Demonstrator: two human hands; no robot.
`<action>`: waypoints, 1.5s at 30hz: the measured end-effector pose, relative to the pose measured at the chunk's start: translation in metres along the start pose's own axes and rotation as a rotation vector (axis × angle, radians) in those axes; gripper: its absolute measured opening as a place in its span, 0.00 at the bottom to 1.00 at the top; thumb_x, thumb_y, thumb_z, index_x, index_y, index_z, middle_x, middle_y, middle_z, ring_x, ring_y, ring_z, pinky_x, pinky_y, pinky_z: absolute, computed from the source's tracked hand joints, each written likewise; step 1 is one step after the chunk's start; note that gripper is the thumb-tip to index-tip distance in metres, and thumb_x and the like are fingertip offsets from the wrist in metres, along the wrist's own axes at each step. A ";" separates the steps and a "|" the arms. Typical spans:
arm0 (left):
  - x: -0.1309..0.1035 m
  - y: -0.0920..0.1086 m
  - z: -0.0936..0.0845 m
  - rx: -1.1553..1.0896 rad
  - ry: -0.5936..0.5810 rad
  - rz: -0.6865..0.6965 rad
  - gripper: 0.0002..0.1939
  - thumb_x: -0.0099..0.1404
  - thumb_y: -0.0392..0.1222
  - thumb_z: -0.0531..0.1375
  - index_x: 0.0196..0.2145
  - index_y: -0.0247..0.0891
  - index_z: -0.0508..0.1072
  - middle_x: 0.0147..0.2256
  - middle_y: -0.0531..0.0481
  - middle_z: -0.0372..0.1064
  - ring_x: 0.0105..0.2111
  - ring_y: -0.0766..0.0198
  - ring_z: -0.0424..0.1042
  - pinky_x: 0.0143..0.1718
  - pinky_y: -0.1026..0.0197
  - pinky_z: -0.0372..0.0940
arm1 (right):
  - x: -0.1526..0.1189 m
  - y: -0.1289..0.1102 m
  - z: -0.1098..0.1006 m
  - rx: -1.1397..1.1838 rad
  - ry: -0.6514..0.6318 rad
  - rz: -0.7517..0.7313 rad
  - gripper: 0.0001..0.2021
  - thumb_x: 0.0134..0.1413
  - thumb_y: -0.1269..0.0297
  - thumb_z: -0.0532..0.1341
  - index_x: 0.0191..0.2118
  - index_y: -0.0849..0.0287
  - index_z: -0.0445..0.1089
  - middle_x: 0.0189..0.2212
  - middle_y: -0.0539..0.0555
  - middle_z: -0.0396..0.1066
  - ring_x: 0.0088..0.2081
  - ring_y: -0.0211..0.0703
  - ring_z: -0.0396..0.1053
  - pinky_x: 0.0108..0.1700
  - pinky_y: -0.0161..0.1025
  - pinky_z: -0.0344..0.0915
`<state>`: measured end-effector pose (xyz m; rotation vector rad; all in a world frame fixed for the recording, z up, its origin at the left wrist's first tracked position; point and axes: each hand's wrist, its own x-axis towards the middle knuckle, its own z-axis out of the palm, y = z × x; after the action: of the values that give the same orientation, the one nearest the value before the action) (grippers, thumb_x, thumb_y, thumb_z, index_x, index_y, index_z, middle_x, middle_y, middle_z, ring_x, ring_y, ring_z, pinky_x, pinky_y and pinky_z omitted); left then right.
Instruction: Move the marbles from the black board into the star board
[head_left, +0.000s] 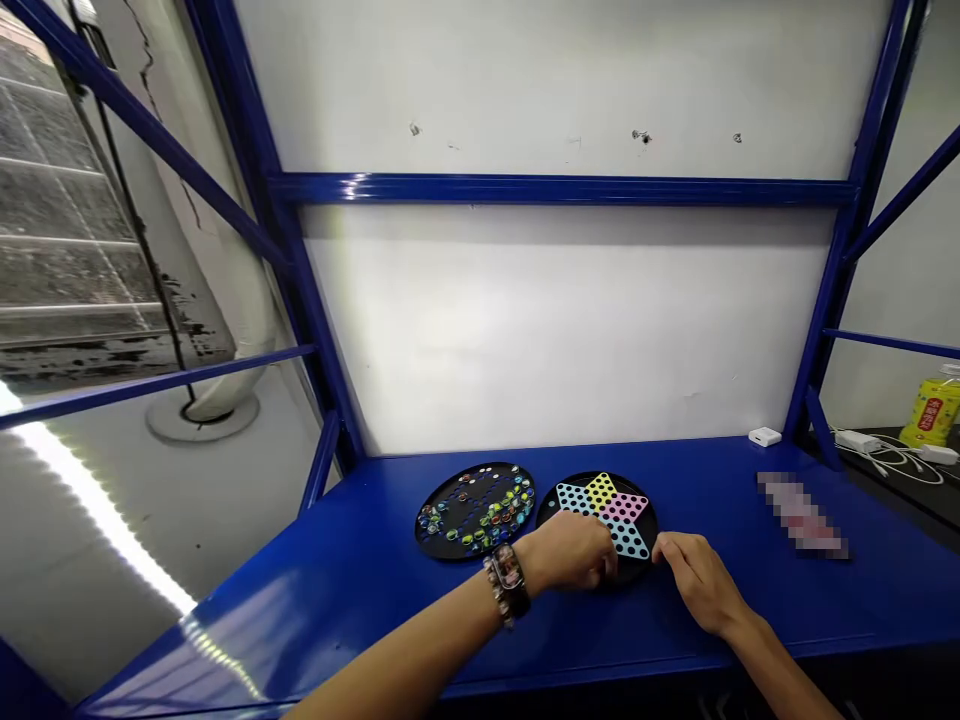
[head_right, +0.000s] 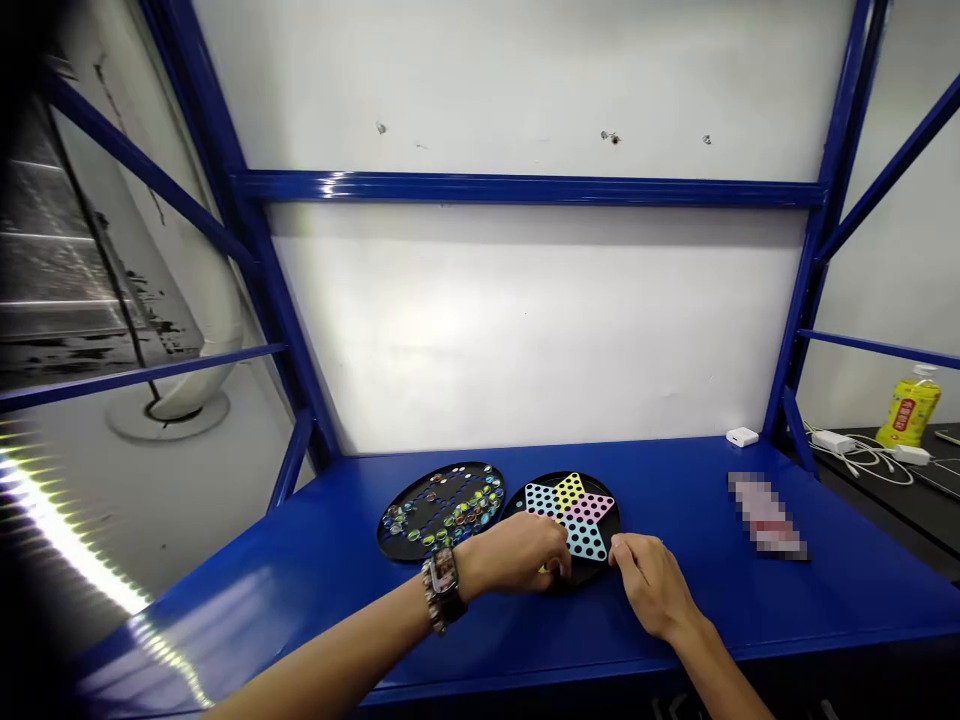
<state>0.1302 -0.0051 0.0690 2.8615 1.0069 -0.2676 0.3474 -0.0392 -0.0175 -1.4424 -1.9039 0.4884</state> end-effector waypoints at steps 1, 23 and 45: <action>0.006 -0.001 0.001 0.022 -0.019 -0.017 0.13 0.61 0.34 0.64 0.40 0.49 0.83 0.37 0.54 0.81 0.37 0.61 0.77 0.34 0.64 0.66 | 0.000 0.000 0.000 -0.004 0.003 -0.004 0.26 0.70 0.51 0.42 0.26 0.55 0.67 0.21 0.50 0.65 0.26 0.42 0.63 0.31 0.37 0.56; 0.019 0.006 0.003 0.156 -0.049 -0.079 0.05 0.60 0.35 0.66 0.33 0.41 0.83 0.31 0.47 0.80 0.30 0.58 0.76 0.26 0.62 0.63 | -0.001 0.003 0.003 0.028 -0.011 -0.006 0.27 0.71 0.50 0.41 0.27 0.56 0.67 0.24 0.51 0.68 0.28 0.44 0.66 0.34 0.38 0.57; -0.090 -0.136 0.079 -0.163 0.542 -0.632 0.22 0.70 0.52 0.49 0.52 0.44 0.76 0.53 0.45 0.74 0.57 0.49 0.70 0.57 0.48 0.65 | 0.005 0.000 0.005 0.052 0.001 -0.007 0.22 0.69 0.56 0.44 0.23 0.57 0.58 0.20 0.48 0.61 0.25 0.38 0.58 0.30 0.36 0.50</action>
<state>-0.0349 0.0342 0.0045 2.4230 1.9060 0.5583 0.3427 -0.0339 -0.0195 -1.4018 -1.8819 0.5299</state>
